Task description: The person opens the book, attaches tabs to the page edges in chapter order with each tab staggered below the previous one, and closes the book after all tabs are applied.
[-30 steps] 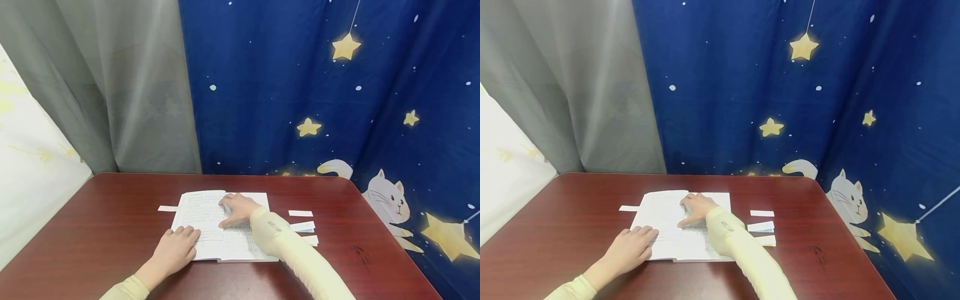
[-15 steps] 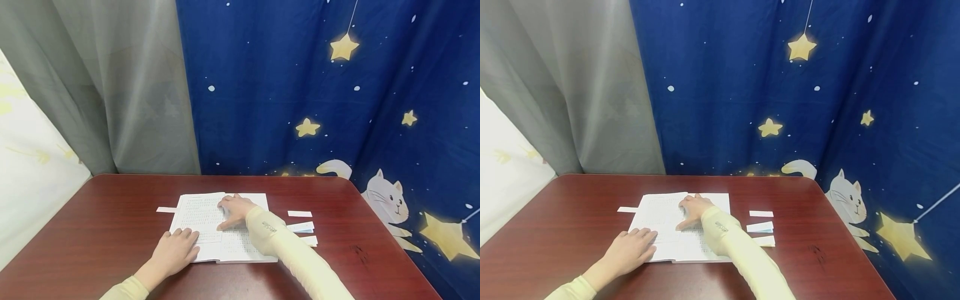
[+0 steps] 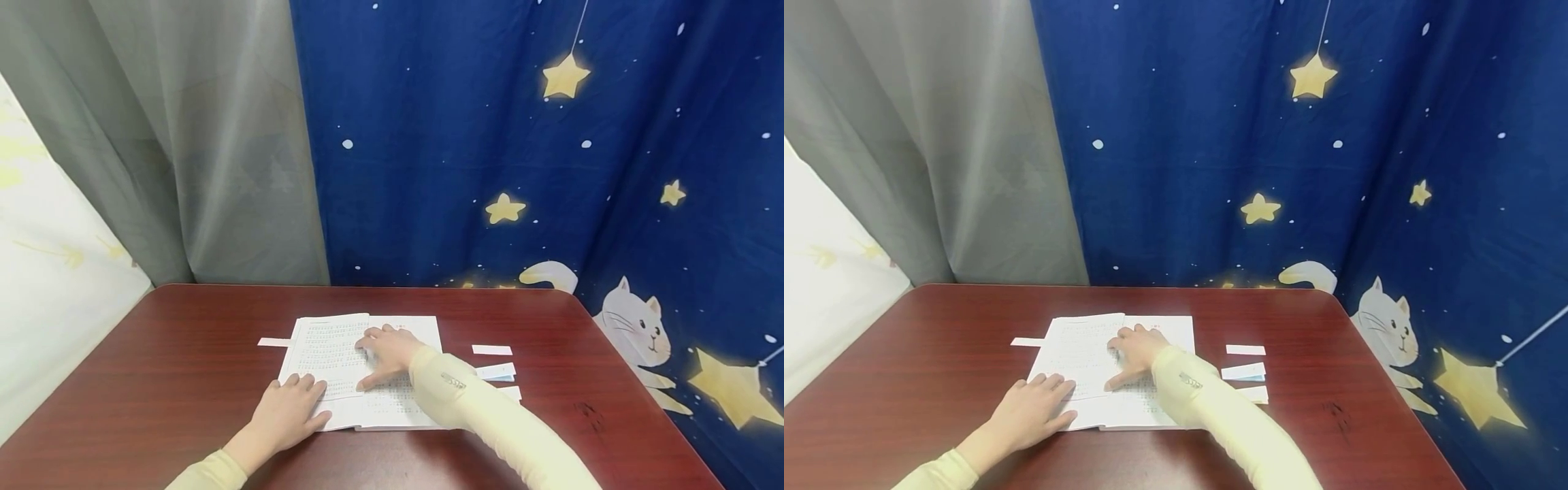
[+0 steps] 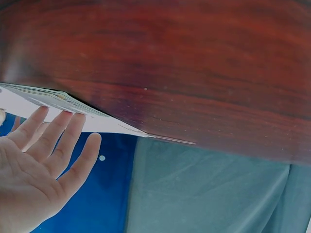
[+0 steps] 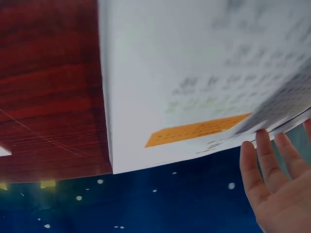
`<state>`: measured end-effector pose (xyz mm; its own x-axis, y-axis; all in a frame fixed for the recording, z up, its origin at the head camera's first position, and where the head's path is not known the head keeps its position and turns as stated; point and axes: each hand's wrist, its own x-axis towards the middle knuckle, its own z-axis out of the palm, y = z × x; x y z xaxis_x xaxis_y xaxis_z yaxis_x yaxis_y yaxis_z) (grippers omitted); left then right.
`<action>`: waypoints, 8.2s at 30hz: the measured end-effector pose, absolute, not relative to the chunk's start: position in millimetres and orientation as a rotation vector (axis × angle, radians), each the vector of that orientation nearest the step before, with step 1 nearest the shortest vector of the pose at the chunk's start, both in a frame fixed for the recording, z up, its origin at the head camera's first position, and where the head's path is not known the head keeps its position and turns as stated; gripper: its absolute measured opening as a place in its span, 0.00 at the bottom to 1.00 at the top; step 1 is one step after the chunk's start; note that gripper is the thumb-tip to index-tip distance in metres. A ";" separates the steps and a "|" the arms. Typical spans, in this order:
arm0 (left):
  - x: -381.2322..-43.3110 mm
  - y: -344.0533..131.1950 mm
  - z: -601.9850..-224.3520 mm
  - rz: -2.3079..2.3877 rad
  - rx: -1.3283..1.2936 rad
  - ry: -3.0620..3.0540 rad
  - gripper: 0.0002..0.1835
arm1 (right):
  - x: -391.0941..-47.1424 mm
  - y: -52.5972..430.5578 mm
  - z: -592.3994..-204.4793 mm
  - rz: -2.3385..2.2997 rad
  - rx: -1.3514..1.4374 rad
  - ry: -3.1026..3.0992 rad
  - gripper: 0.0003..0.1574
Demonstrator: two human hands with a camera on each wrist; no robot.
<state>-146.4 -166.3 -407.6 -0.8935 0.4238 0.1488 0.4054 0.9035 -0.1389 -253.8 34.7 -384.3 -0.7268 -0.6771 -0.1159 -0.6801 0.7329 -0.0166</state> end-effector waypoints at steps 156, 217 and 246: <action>-226.7 78.8 -406.2 0.140 -0.993 -2.764 0.14 | -228.2 257.9 -389.5 -0.106 -0.985 3.069 0.09; -182.2 -28.4 -380.2 -0.219 -1.007 -2.231 0.14 | -211.0 204.2 -334.0 -0.767 -1.169 2.712 0.05; -182.5 -38.2 -377.6 -0.391 -0.903 -2.390 0.12 | -195.3 200.4 -330.2 -0.466 -1.562 3.107 0.05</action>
